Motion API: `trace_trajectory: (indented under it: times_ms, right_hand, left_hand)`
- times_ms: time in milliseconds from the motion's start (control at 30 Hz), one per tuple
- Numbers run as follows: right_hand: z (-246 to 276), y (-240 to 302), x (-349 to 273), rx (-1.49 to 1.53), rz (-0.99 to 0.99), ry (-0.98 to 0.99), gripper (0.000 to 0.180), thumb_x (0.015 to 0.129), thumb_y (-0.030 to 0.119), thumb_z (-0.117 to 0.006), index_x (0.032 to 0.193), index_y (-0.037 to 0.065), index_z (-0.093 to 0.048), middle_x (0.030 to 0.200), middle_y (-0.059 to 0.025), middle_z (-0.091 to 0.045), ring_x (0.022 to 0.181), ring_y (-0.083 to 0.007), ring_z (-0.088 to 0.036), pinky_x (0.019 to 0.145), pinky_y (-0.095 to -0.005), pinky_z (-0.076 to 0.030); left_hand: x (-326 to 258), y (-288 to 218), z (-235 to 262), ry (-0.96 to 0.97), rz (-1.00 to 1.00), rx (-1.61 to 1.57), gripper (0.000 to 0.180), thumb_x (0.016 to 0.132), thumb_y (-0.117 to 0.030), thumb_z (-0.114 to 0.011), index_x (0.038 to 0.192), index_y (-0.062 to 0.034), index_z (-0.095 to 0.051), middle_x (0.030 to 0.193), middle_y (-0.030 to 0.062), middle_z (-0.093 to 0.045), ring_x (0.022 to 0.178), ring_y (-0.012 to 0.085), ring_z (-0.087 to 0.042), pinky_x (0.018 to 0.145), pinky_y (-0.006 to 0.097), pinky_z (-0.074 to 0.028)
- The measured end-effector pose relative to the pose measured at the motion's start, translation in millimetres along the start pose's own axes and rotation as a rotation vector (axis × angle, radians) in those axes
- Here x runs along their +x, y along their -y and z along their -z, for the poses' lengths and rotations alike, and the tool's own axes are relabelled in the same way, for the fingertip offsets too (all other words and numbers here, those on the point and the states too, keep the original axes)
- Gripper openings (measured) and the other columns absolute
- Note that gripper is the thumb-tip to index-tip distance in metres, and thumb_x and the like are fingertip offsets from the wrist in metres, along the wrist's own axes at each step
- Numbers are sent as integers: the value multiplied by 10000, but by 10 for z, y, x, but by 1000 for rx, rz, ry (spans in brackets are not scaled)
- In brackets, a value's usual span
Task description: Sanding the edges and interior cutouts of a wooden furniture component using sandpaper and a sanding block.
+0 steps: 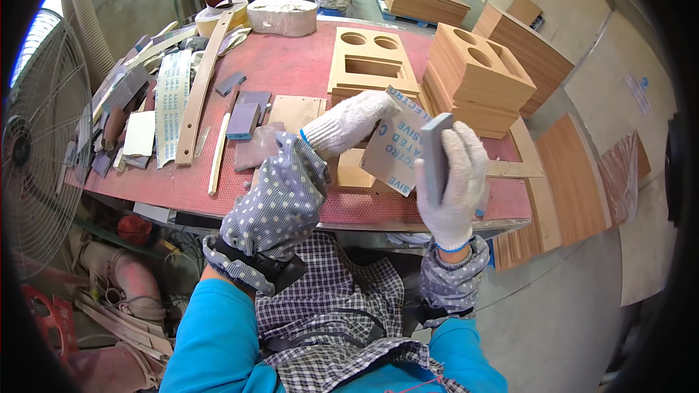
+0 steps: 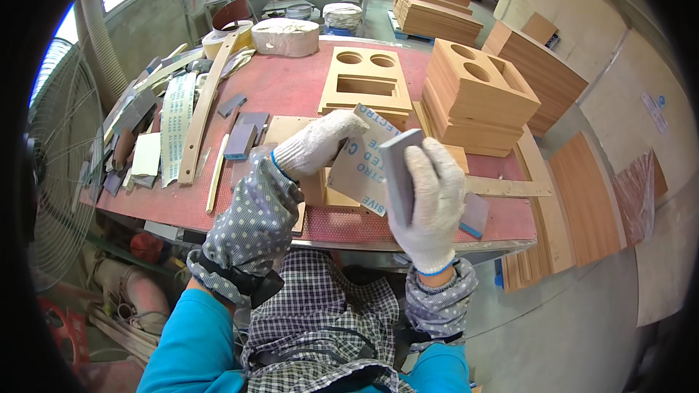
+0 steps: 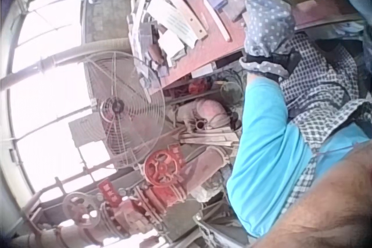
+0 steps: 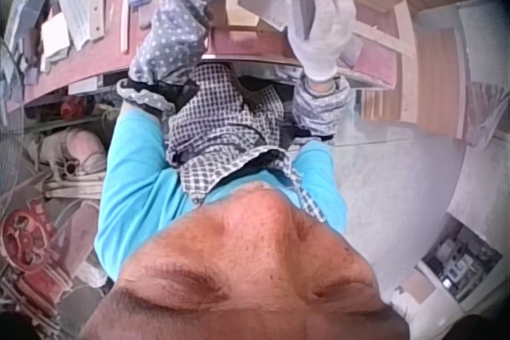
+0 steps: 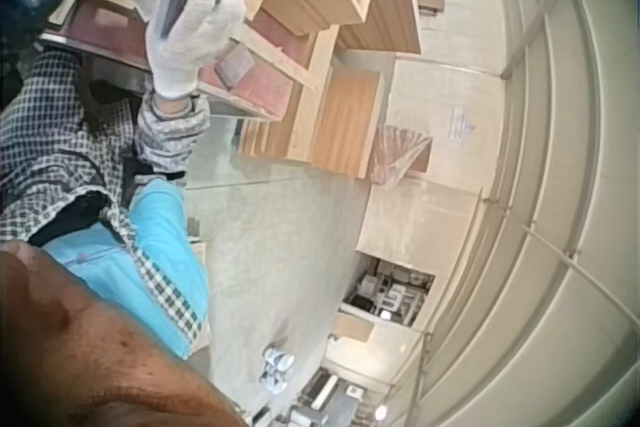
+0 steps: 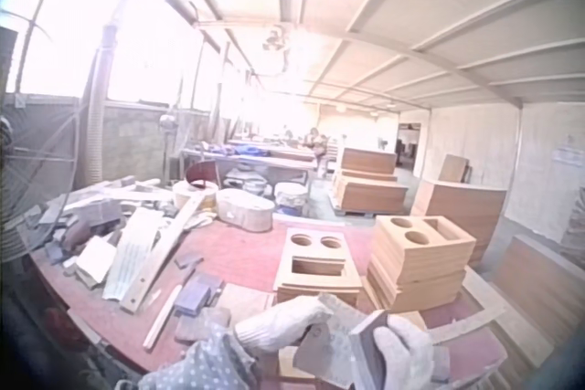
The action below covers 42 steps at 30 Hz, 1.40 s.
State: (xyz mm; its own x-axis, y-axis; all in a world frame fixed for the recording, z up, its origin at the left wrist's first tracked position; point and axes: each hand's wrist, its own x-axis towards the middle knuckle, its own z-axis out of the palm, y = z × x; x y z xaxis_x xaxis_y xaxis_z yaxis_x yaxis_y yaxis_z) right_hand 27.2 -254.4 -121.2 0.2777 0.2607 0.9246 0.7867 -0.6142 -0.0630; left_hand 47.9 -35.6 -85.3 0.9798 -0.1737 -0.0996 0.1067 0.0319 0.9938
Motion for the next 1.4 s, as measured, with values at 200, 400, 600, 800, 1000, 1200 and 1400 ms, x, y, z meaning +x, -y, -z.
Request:
trace_trajectory:
  times_ms: [200,400,600,800,1000,1200,1400]
  right_hand:
    - [111,156,242,-119,194,102,541,773,180,-853,1281,143,-672,1319,-154,-613,1152,-343,-596,959,-499,-489]
    - [273,-38,240,-191,182,2,508,807,43,-783,1298,84,-661,1364,-184,-593,1231,-363,-581,1041,-519,-477]
    - [261,90,65,-146,-17,-31,528,814,-18,-721,1332,24,-626,1369,-209,-588,1215,-385,-596,1007,-480,-494]
    - [-44,178,109,-231,10,13,511,809,44,-734,1311,38,-643,1326,-154,-610,1212,-358,-583,1020,-491,-463]
    - [-222,96,49,-242,-61,90,595,768,84,-724,1351,38,-616,1325,-149,-621,1210,-363,-588,1043,-495,-448]
    - [-220,50,62,-55,-126,128,647,791,186,-758,1395,48,-573,1363,-188,-601,1213,-407,-585,1049,-514,-460]
    - [-197,48,51,-70,-92,202,601,861,281,-739,1390,44,-579,1391,-224,-573,1252,-410,-575,1057,-516,-461]
  left_hand:
    - [84,31,104,188,-239,226,284,1047,-166,-515,1276,-62,-646,1202,101,-635,1068,197,-645,923,353,-560]
    - [15,5,16,54,-58,1,370,1029,-359,-558,1219,-61,-666,1173,70,-648,1086,155,-655,953,354,-565]
    - [48,-50,48,147,-121,157,338,997,-331,-592,1161,-51,-687,1125,62,-674,1057,142,-655,935,320,-567]
    - [63,-23,76,209,-170,257,276,965,-245,-629,1070,-3,-707,1018,60,-712,991,146,-686,915,308,-567]
    - [37,10,59,201,-252,227,334,921,-279,-656,1043,24,-725,930,65,-714,872,131,-640,817,302,-533]
    - [81,20,83,204,-247,271,336,925,-281,-639,1060,14,-725,921,59,-716,854,131,-631,809,309,-530]
    - [35,7,92,212,-467,400,336,923,-267,-610,1030,33,-715,899,76,-716,824,153,-633,796,322,-530]
